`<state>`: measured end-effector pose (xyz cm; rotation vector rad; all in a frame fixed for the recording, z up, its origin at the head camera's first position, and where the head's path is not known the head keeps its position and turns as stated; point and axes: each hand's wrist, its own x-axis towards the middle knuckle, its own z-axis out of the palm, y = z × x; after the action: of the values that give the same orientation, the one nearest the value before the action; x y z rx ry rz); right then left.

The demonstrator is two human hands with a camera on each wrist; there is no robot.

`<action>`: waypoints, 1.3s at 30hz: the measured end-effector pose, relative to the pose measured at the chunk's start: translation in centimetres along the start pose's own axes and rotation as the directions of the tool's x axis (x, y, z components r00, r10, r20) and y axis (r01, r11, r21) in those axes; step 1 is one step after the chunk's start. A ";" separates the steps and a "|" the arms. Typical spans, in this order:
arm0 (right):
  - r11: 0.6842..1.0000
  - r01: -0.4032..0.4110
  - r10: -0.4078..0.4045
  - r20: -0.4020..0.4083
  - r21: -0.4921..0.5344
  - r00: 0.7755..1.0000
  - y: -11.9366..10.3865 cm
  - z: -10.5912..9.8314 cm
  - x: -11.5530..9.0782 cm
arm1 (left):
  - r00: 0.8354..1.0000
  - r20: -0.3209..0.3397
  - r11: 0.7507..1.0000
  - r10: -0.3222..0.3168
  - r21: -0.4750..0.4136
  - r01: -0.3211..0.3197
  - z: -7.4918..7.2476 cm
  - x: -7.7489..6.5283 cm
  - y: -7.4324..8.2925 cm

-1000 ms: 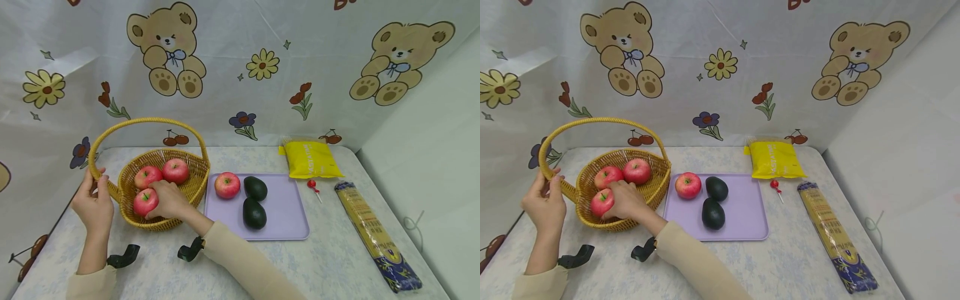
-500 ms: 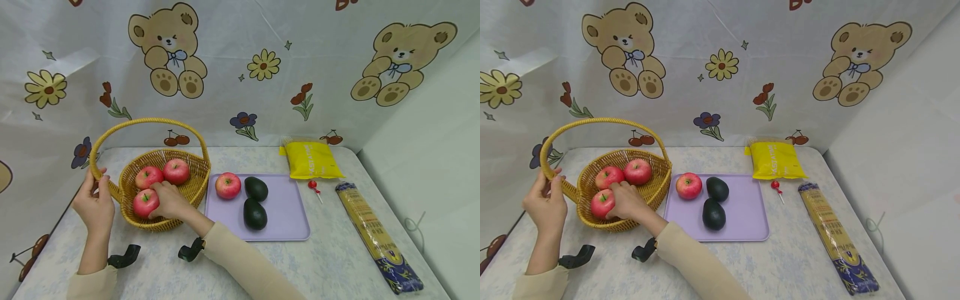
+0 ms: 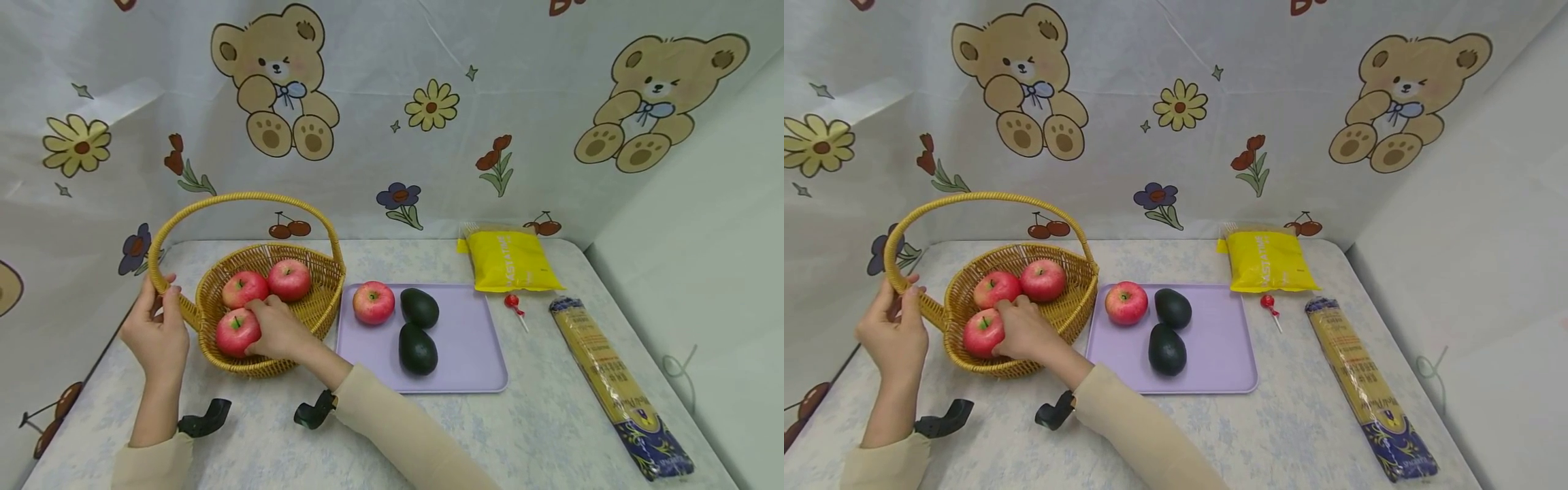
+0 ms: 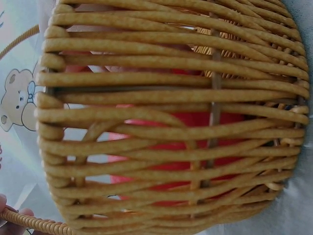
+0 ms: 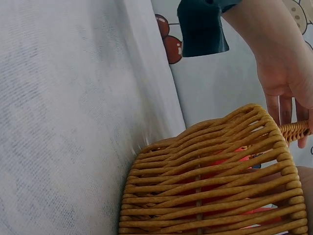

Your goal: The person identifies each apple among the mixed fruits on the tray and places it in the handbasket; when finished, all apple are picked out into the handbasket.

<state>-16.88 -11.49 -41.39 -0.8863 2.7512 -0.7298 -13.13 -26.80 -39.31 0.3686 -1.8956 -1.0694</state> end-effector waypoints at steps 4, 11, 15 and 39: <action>0.999 0.029 -0.031 -0.029 -0.044 0.999 0.0 -0.1 -0.3 | 1.000 0.004 1.000 0.000 -0.005 0.000 0.0 0.1 -0.1; 0.994 0.108 -0.108 -0.112 -0.010 0.988 0.3 -1.2 -1.4 | 1.000 0.010 1.000 -0.014 0.011 0.014 0.0 0.1 0.0; 0.984 0.163 -0.152 -0.154 0.065 0.976 0.5 -2.7 -2.9 | 1.000 0.016 1.000 -0.017 0.015 0.017 0.0 0.1 0.0; 0.945 0.150 -0.023 -0.397 0.291 0.917 9.5 -9.5 -9.4 | 0.999 0.024 0.999 -0.028 0.022 0.028 -0.1 0.1 -0.1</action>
<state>-16.79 4.53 -37.82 -0.8749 2.8013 -1.4624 -13.11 -26.94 -39.32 0.3971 -1.9306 -1.0767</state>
